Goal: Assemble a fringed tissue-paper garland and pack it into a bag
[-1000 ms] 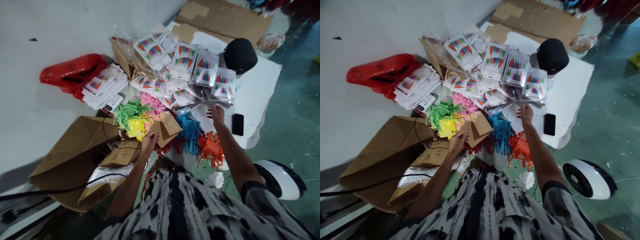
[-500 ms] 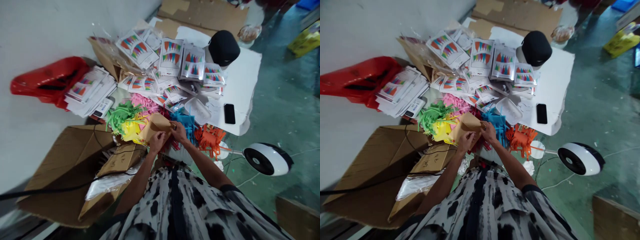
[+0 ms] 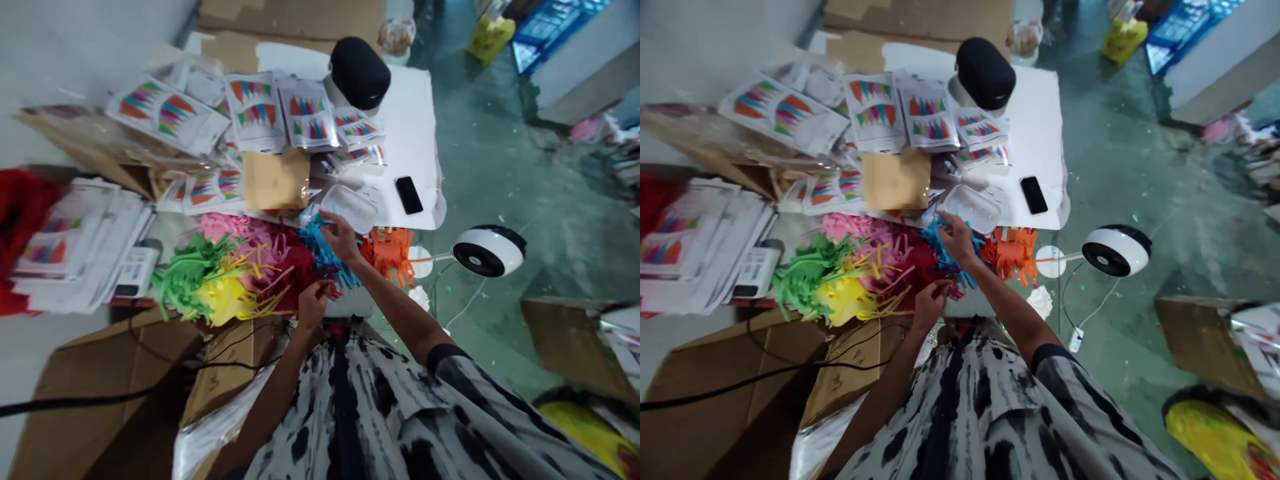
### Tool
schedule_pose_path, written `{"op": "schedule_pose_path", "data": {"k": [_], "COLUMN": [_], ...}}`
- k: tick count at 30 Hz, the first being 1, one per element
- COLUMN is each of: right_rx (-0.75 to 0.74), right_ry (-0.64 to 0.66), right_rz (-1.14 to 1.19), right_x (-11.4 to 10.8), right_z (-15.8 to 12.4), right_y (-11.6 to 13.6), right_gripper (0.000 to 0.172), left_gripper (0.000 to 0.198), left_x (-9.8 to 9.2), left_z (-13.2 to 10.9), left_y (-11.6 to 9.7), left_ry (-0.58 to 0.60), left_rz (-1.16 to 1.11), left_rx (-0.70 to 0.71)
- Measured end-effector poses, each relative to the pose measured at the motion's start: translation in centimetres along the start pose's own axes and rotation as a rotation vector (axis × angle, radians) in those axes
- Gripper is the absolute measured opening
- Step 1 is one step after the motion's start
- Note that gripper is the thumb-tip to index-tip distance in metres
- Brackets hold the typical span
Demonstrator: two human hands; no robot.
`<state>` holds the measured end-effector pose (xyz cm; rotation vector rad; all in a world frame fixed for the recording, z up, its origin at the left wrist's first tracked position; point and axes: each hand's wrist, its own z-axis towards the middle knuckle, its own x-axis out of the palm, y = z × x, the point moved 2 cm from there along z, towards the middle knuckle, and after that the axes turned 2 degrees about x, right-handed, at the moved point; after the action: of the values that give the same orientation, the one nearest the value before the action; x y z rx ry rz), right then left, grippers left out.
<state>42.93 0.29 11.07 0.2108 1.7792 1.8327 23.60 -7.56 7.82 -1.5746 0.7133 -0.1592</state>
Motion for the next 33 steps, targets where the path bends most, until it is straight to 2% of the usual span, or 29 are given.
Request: {"op": "schedule_pose_path", "data": {"k": [3, 6, 8, 10, 13, 16, 20, 25, 29, 33], "right_rx": [-0.087, -0.033, 0.010, 0.007, -0.019, -0.005, -0.016, -0.055, -0.128, -0.152], "right_ry": [-0.039, -0.125, -0.169, -0.134, -0.051, -0.011, 0.023, 0.031, 0.114, 0.176], "right_rz": [-0.263, -0.594, -0.789, -0.913, -1.043, -1.092, -1.057, -0.846, -0.753, -0.676], "right_x": [-5.8, -12.3, -15.7, -17.7, -18.5, -18.3, -18.8, -21.2, -22.9, -23.8], "right_z": [-5.9, -10.7, -12.3, -12.3, -10.5, -8.5, -7.3, -6.8, -6.0, -5.2], "right_y": [-1.7, -4.5, -6.5, -8.2, -10.1, -11.0, -11.4, -11.4, -11.0, -10.3], "right_gripper": [0.029, 0.025, 0.028, 0.030, 0.038, 0.043, 0.021, 0.003, 0.012, 0.019], "left_gripper": [0.019, 0.019, 0.019, 0.019, 0.018, 0.017, 0.016, 0.013, 0.011, 0.009], "left_x": [3.5, 7.0, 9.1, 11.0, 13.1, 13.9, 13.7, 13.3, 13.3, 13.8], "left_z": [0.5, 1.0, 1.7, 2.9, 5.1, 7.0, 8.4, 9.2, 9.9, 10.1], "left_y": [-0.2, -0.8, -1.4, -2.1, -3.0, -3.5, -3.5, -3.4, -3.4, -3.4], "left_ry": [0.151, 0.290, 0.322, 0.308, 0.293, 0.301, 0.272, 0.115, -0.016, -0.051], "left_rz": [0.005, -0.002, 0.009, 0.031, 0.060, 0.106, 0.105, 0.020, -0.007, 0.003], "left_rx": [0.084, 0.162, 0.210, 0.244, 0.274, 0.274, 0.230, 0.173, 0.117, 0.107]}}
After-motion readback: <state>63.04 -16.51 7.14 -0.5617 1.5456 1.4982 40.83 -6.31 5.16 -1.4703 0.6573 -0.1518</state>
